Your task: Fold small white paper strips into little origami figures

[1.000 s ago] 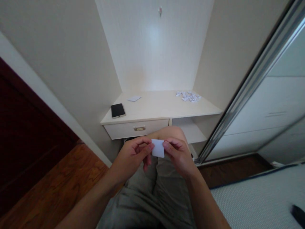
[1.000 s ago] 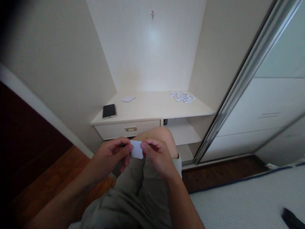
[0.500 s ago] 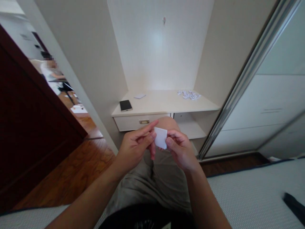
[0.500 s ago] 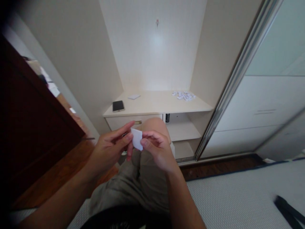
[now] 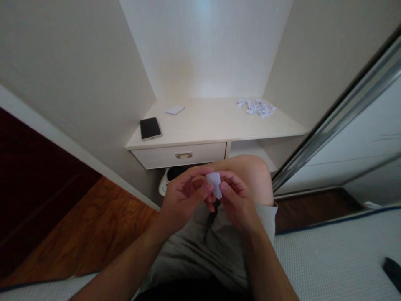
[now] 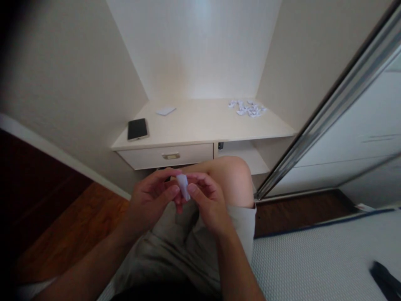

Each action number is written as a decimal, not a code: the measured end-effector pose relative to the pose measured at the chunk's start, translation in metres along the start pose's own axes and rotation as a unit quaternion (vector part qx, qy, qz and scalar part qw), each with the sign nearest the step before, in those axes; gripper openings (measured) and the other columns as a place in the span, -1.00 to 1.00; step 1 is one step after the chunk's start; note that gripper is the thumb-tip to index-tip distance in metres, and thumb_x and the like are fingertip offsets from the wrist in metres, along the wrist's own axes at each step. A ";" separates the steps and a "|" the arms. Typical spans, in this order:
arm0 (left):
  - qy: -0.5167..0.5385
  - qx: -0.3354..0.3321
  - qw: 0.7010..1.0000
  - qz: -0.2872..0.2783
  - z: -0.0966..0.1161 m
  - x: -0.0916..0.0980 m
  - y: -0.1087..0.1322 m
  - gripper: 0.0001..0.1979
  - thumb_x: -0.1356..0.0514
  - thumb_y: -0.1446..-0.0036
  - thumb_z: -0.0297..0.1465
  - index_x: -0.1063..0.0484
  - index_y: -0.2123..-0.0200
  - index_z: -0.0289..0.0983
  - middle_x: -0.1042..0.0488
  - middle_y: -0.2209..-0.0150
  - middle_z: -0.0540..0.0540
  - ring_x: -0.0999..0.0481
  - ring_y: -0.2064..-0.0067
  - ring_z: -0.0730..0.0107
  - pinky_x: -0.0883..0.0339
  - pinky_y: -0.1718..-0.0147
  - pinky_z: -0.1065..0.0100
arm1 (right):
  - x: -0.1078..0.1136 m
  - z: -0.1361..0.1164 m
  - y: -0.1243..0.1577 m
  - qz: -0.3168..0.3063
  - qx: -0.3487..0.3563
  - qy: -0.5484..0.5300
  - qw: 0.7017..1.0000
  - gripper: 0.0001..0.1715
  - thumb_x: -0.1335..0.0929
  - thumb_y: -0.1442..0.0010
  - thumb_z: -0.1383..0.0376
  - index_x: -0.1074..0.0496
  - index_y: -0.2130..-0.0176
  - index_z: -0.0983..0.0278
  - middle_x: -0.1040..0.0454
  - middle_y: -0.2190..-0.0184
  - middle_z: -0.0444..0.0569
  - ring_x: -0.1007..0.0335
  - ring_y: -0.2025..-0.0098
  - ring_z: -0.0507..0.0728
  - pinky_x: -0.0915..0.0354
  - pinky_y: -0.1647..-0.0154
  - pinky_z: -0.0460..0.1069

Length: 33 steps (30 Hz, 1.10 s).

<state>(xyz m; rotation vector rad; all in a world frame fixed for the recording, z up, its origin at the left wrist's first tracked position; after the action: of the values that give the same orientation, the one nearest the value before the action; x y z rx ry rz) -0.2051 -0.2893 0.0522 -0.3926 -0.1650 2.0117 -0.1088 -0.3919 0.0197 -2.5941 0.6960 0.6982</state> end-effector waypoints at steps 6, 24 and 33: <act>0.046 -0.003 0.998 0.044 -0.036 0.015 -0.020 -0.65 -0.49 -0.12 -0.45 -0.54 0.05 -0.17 -0.53 0.33 0.01 -0.57 0.37 0.38 -0.58 0.60 0.47 | 0.019 0.027 -0.022 0.041 -0.027 -0.007 0.999 -0.72 -0.50 -0.28 0.15 -0.55 0.02 0.13 -0.57 0.23 -0.08 -0.50 0.32 0.11 -0.48 0.49 -0.05; 0.026 0.035 0.997 0.064 -0.078 0.038 -0.056 -0.71 -0.33 -0.27 -0.56 -0.44 0.02 -0.13 -0.63 0.00 -0.10 -0.63 0.31 0.43 -0.61 0.51 0.50 | 0.044 0.065 -0.060 0.147 -0.078 -0.029 0.986 -0.81 -0.47 -0.34 0.21 -0.58 0.04 0.13 -0.58 0.21 -0.09 -0.46 0.39 0.02 -0.40 0.53 -0.13; 0.023 0.108 0.992 0.065 -0.086 0.046 -0.060 -0.81 -0.37 -0.27 -0.49 -0.39 0.24 -0.21 -0.61 0.15 -0.05 -0.60 0.32 0.45 -0.51 0.55 0.56 | 0.049 0.064 -0.058 0.154 -0.083 0.048 0.983 -0.75 -0.53 -0.28 0.27 -0.59 0.02 0.09 -0.66 0.15 -0.09 -0.61 0.16 0.10 -0.53 0.21 -0.04</act>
<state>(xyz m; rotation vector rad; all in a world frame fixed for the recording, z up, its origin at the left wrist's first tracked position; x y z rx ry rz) -0.1439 -0.2259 -0.0202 -0.3168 0.1094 2.1209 -0.0636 -0.3329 -0.0467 -2.7136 1.1320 0.7522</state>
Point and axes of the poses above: each hand's wrist, its own y-axis away from the middle knuckle, its own x-axis out of the back of the hand, z = x × y, the point moved 3 cm from there along -y, towards the middle knuckle
